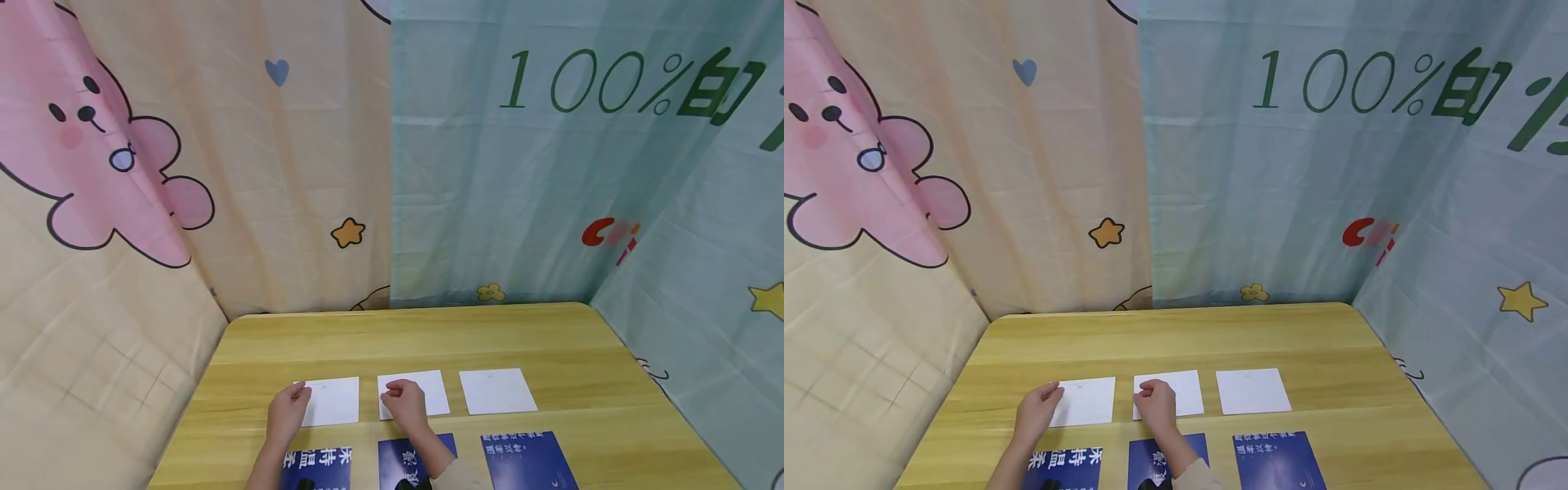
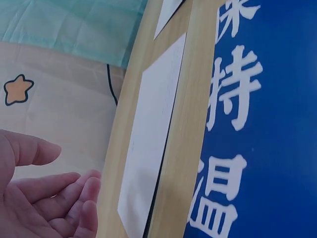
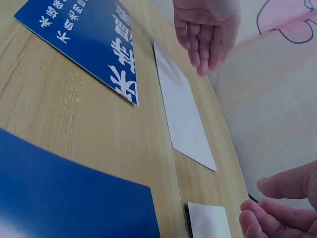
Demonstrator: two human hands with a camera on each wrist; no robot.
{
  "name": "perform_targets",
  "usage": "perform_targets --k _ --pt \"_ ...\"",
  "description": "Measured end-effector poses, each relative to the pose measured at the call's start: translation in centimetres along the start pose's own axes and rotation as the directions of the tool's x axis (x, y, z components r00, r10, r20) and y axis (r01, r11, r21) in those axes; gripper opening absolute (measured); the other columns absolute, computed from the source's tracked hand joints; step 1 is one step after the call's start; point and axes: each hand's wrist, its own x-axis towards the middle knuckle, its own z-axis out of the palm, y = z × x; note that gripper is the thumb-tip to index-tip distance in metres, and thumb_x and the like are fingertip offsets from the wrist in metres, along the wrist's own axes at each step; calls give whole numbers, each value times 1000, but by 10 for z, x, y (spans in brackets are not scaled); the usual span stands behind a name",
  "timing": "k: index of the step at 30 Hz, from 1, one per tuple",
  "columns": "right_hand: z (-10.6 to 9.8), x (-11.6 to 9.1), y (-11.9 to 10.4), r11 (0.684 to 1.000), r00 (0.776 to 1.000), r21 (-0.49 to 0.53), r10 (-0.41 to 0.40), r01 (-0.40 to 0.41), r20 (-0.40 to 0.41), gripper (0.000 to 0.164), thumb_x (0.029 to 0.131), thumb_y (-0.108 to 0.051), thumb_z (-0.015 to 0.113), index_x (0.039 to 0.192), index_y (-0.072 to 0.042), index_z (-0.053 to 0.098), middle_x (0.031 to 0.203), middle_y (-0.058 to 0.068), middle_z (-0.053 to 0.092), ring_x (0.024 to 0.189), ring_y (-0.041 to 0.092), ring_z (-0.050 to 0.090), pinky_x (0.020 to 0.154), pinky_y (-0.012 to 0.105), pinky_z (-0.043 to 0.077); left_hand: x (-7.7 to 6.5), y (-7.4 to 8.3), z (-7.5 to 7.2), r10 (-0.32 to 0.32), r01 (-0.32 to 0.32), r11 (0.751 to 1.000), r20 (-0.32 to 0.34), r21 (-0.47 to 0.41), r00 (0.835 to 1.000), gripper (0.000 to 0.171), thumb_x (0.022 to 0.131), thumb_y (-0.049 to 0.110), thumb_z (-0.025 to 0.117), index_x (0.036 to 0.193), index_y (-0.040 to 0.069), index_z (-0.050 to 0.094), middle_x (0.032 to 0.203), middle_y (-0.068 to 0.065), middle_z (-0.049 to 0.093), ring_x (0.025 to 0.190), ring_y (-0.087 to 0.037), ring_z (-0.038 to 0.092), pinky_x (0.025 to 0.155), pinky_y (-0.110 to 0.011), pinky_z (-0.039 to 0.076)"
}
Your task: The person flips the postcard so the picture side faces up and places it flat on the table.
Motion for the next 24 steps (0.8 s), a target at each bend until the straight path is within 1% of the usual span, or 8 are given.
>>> perform_targets --k 4,9,13,14,16,18,20,24 --pt "16 3 -4 1000 999 -5 12 -12 38 16 70 2 67 85 9 66 67 5 63 63 16 59 57 27 47 0 -9 -11 -32 32 999 16 43 999 41 91 14 52 114 -20 51 106 -31 58 101 -45 54 82 -50 45" --pt "31 8 -8 998 997 -57 12 -8 70 18 70 1 69 86 10 67 69 7 64 66 20 61 60 29 48 -1 -14 -21 -35 34 993 8 109 999 42 90 13 52 112 -23 50 105 -32 58 102 -46 52 83 -51 43" --pt "37 10 -11 994 997 -112 3 6 82 19 69 -1 71 85 10 67 72 7 63 69 21 60 61 31 49 0 -18 -24 -51 43 988 45 151 998 42 89 13 52 110 -23 51 108 -34 56 104 -47 50 82 -51 43" --pt "38 10 -12 993 996 -117 4 6 85 16 69 -1 71 82 8 67 70 5 61 67 19 58 59 30 48 1 -19 -24 -60 50 986 57 156 997 42 89 14 52 111 -22 51 110 -34 54 104 -47 50 82 -51 43" --pt "41 10 -13 992 995 -125 17 -4 97 10 68 0 69 65 3 60 59 -2 51 56 12 48 49 26 40 3 -20 -25 -73 61 985 74 162 995 42 89 14 53 111 -22 51 113 -35 52 103 -46 51 80 -49 44" --pt "44 10 -14 992 993 -126 39 -25 113 26 67 2 68 53 -5 47 51 -6 37 47 9 34 43 23 28 4 -21 -26 -89 75 985 84 159 993 42 89 14 52 112 -22 51 114 -35 51 102 -44 52 79 -48 45" --pt "47 10 -14 991 989 -127 61 -44 133 42 69 3 67 49 -12 33 47 -9 24 43 8 22 41 22 18 5 -21 -27 -97 82 984 89 160 991 42 90 14 52 112 -22 51 115 -35 50 99 -43 53 76 -46 45" --pt "51 8 -11 991 988 -123 62 -44 140 51 70 4 67 47 -17 27 44 -11 18 40 7 18 39 21 15 5 -19 -29 -96 78 982 96 175 991 41 90 14 51 111 -21 52 116 -36 49 96 -41 53 74 -45 45"
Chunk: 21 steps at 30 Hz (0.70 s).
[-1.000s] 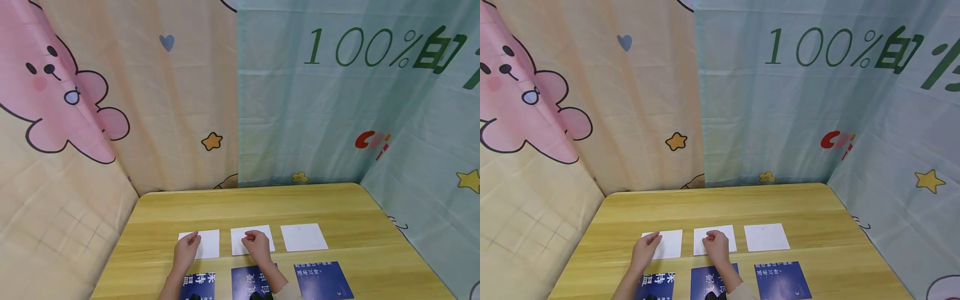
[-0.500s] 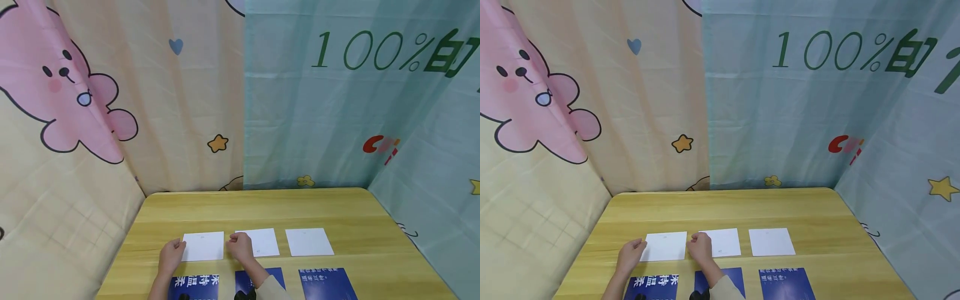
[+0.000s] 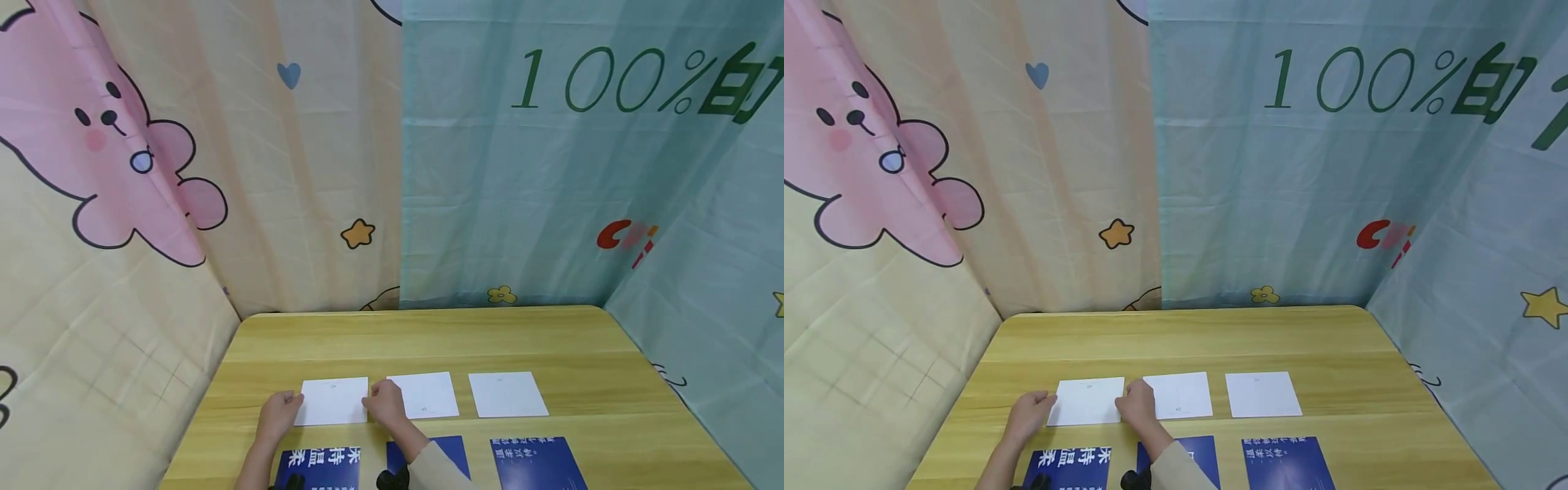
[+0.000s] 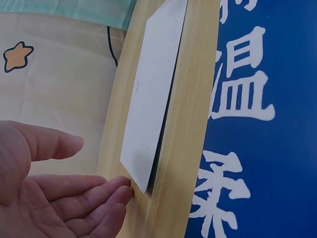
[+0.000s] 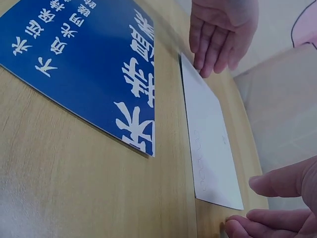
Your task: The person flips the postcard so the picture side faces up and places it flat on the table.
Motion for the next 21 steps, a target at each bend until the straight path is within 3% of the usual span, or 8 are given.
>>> perform_targets --k 8,21 --pt "4 0 1 995 995 -35 -91 90 -28 45 67 7 64 49 -14 28 46 -12 16 44 7 17 43 22 14 1 1 4 10 -10 1000 -13 -18 1000 43 90 14 51 111 -23 50 114 -36 50 108 -50 46 85 -53 41" --pt "11 -1 3 998 996 14 -65 66 -68 35 66 9 63 53 -11 38 53 -7 29 51 9 28 47 22 22 2 1 3 19 -20 999 -34 -28 999 40 89 10 48 111 -23 50 115 -37 49 109 -50 45 86 -54 41"
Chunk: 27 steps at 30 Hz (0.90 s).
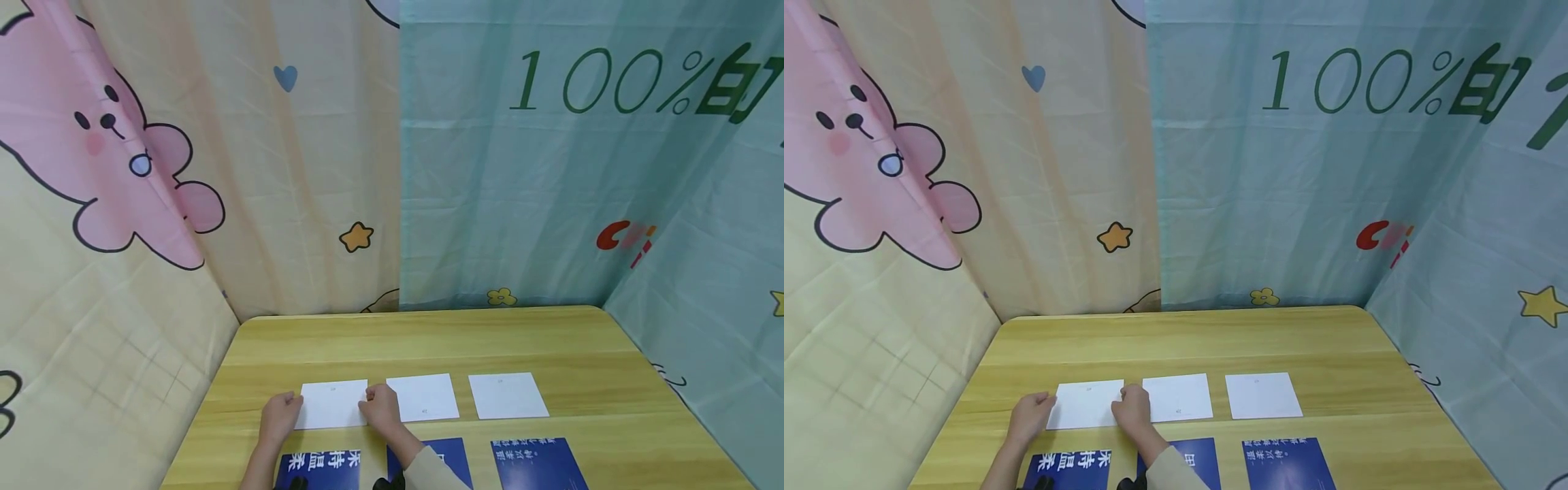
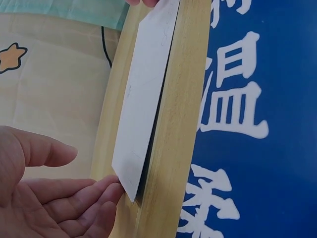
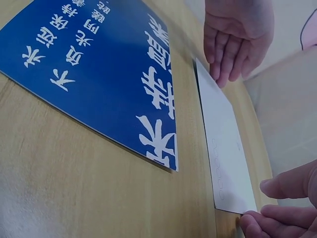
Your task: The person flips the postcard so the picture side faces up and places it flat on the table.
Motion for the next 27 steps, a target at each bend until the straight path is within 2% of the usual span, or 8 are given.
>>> perform_targets --k 5,10,16,21,24,27 --pt "2 1 2 1000 1000 13 1 -1 -24 23 66 9 59 54 -7 49 54 -6 38 52 9 36 48 22 30 6 -5 -2 4 -5 999 -16 -36 1000 34 86 4 50 108 -21 55 112 -35 53 106 -48 48 82 -51 44" --pt "2 1 4 1000 999 -7 -9 9 -41 10 65 9 59 63 -1 63 61 -1 55 60 11 47 55 25 42 13 -11 -3 7 -7 998 -6 -63 1000 29 82 1 56 101 -20 59 103 -34 57 99 -47 52 76 -49 47" --pt "3 1 4 1000 999 -6 2 -2 -44 11 65 8 60 71 2 67 73 8 64 68 15 55 58 27 46 21 -15 -2 -45 46 993 12 -104 999 26 78 1 62 96 -17 62 97 -31 60 97 -46 53 78 -48 46" --pt "4 1 4 1000 999 -4 0 0 -46 10 65 9 59 61 0 61 64 3 58 63 13 50 54 24 40 23 -16 0 -82 83 987 10 -140 997 25 76 -3 65 96 -18 62 93 -30 62 93 -44 56 75 -46 48" --pt "5 1 4 1000 999 2 -5 5 -47 21 64 11 57 53 -6 49 54 -3 44 55 10 40 48 22 32 24 -16 1 -98 96 984 -1 -147 995 25 75 -5 66 96 -18 62 89 -27 63 89 -41 57 72 -43 50" --pt "5 1 4 1000 999 5 -2 2 -46 29 64 12 58 53 -10 43 53 -7 37 52 8 36 47 21 28 25 -17 1 -105 102 985 -13 -142 994 24 75 -6 66 95 -18 62 85 -25 64 83 -36 59 67 -38 50"
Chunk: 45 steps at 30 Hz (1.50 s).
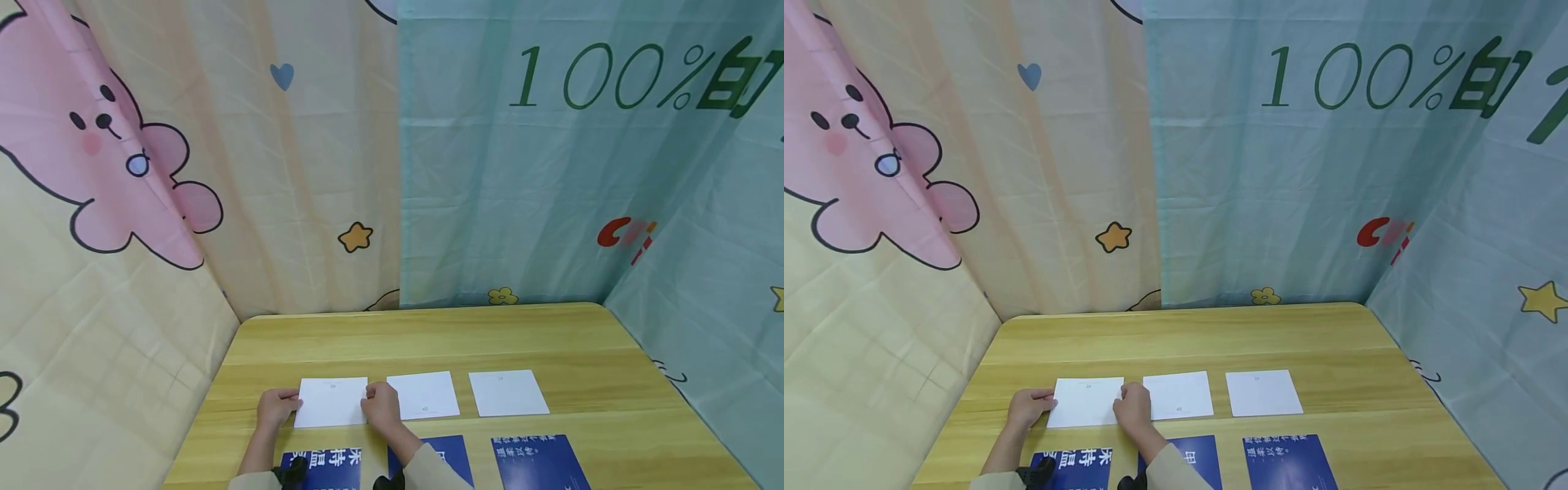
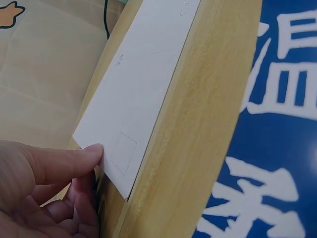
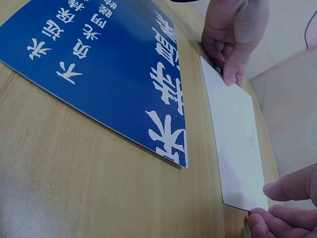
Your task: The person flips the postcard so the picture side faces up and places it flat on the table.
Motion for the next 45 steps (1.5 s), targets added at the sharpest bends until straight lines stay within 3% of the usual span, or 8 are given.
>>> perform_targets --k 5,11,18,25,31,40,45 --pt "0 4 0 1000 1000 -14 19 -19 21 30 65 12 59 55 -10 42 52 -7 34 50 8 32 46 20 26 3 -6 0 -12 13 1000 17 -17 1000 24 76 -7 66 96 -18 61 80 -19 63 77 -28 57 62 -30 49" --pt "0 9 -3 999 999 -20 30 -29 40 21 63 11 60 58 -6 50 55 -5 40 53 9 37 49 22 31 5 -12 -6 -6 16 991 79 -132 997 27 76 -10 64 99 -22 57 79 -14 62 73 -20 57 61 -26 48" --pt "0 13 -2 987 998 -154 -29 37 52 20 65 8 63 61 -7 49 56 -4 39 53 10 37 47 22 31 6 -13 -8 21 -3 989 121 -146 992 26 78 -7 64 99 -21 57 78 -10 61 71 -17 56 62 -25 47" --pt "-1 14 -4 966 993 -242 -65 88 100 21 70 3 66 64 -7 49 55 -3 40 51 12 38 46 24 32 3 -10 -9 54 -47 996 101 -70 993 22 80 -4 64 97 -17 59 82 -14 62 75 -22 57 65 -31 48" --pt "-1 13 -4 954 991 -282 -77 105 106 19 70 1 66 66 -7 49 57 -3 42 52 12 39 46 24 34 0 -6 -9 112 -114 993 64 38 992 16 80 0 65 91 -12 63 78 -11 60 71 -22 54 59 -29 45" --pt "1 14 -7 961 993 -263 -64 87 95 17 73 2 65 68 -6 50 57 -2 44 51 12 41 45 24 34 -6 4 -10 93 -93 992 -1 86 996 23 83 8 61 93 -13 64 82 -18 63 72 -25 57 58 -32 46" --pt "0 14 -7 962 993 -258 -67 90 98 17 73 1 66 69 -5 52 58 -3 44 52 11 41 46 23 35 -7 3 -11 77 -76 996 -31 42 997 25 84 11 58 89 -12 66 80 -17 65 71 -24 57 55 -30 43"
